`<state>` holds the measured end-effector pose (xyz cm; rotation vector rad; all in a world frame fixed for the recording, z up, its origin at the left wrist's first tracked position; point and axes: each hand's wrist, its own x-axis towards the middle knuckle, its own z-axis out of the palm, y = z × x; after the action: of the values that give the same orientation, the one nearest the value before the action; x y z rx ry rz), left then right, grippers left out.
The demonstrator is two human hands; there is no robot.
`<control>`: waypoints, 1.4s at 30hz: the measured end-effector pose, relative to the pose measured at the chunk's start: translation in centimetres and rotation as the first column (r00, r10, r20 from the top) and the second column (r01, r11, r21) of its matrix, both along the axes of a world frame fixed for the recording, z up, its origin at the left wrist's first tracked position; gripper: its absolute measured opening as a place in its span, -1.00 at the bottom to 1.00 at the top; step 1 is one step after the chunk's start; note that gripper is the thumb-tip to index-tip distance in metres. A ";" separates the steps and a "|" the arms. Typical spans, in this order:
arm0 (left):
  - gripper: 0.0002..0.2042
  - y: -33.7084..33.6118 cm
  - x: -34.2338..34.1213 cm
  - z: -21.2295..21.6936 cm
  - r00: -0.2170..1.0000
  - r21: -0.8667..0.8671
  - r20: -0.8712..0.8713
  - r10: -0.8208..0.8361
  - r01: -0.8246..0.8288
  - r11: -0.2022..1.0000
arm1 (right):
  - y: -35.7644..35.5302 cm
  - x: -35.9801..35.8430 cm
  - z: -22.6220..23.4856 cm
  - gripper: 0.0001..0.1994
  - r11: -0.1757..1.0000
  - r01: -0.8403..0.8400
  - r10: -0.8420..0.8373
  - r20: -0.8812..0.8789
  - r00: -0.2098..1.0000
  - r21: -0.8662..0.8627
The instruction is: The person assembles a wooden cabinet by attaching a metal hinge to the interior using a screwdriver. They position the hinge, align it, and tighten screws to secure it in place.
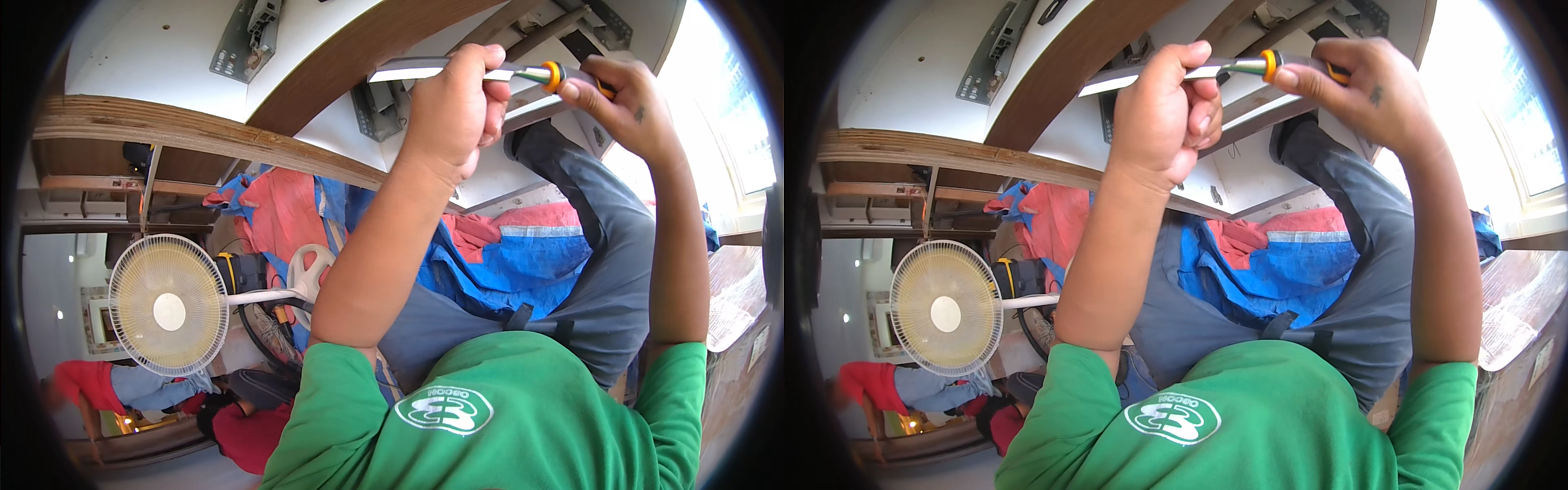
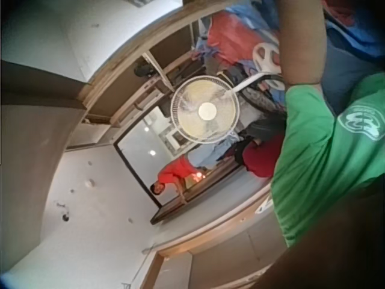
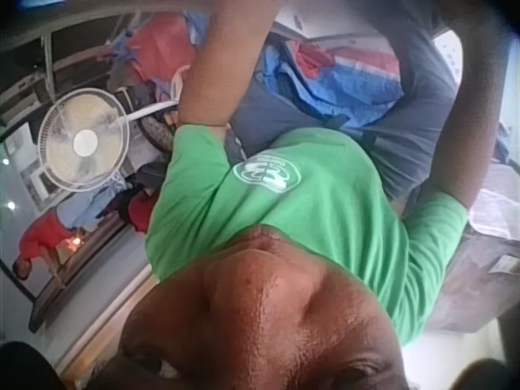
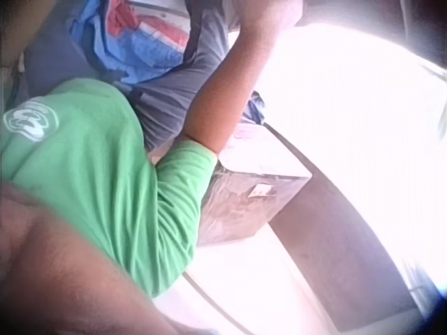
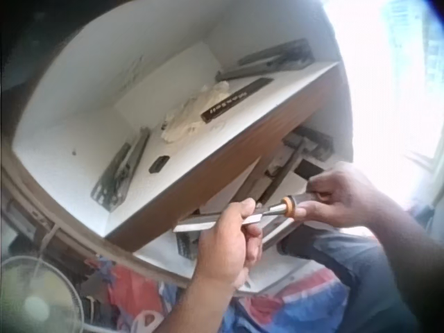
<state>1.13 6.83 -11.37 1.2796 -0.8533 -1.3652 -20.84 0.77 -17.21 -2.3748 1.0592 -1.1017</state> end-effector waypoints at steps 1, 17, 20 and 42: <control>-0.64 0.0 -0.3 -0.2 1.000 -0.012 -0.011 -0.003 0.003 1.000 | 0.2 -0.1 0.0 -0.39 0.998 -0.013 0.013 0.006 1.000 0.055; -0.64 0.0 0.0 -0.4 0.996 -0.022 -0.087 -0.032 0.030 0.999 | 0.4 0.6 1.8 -0.43 0.980 0.083 -0.098 0.076 0.992 0.180; -0.63 0.2 0.8 -0.3 0.998 0.018 -0.057 0.028 -0.027 0.999 | 0.0 0.8 1.4 -0.39 0.995 -0.022 0.020 0.024 1.000 0.098; -0.60 0.9 1.4 -0.4 0.999 0.030 -0.049 0.021 -0.019 0.999 | 1.1 1.5 2.8 -0.31 1.000 0.020 -0.021 -0.053 0.998 -0.018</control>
<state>2.56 7.69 -11.81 1.2684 -0.7868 -1.3929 -19.34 1.87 -14.43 -2.4247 1.0990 -1.0640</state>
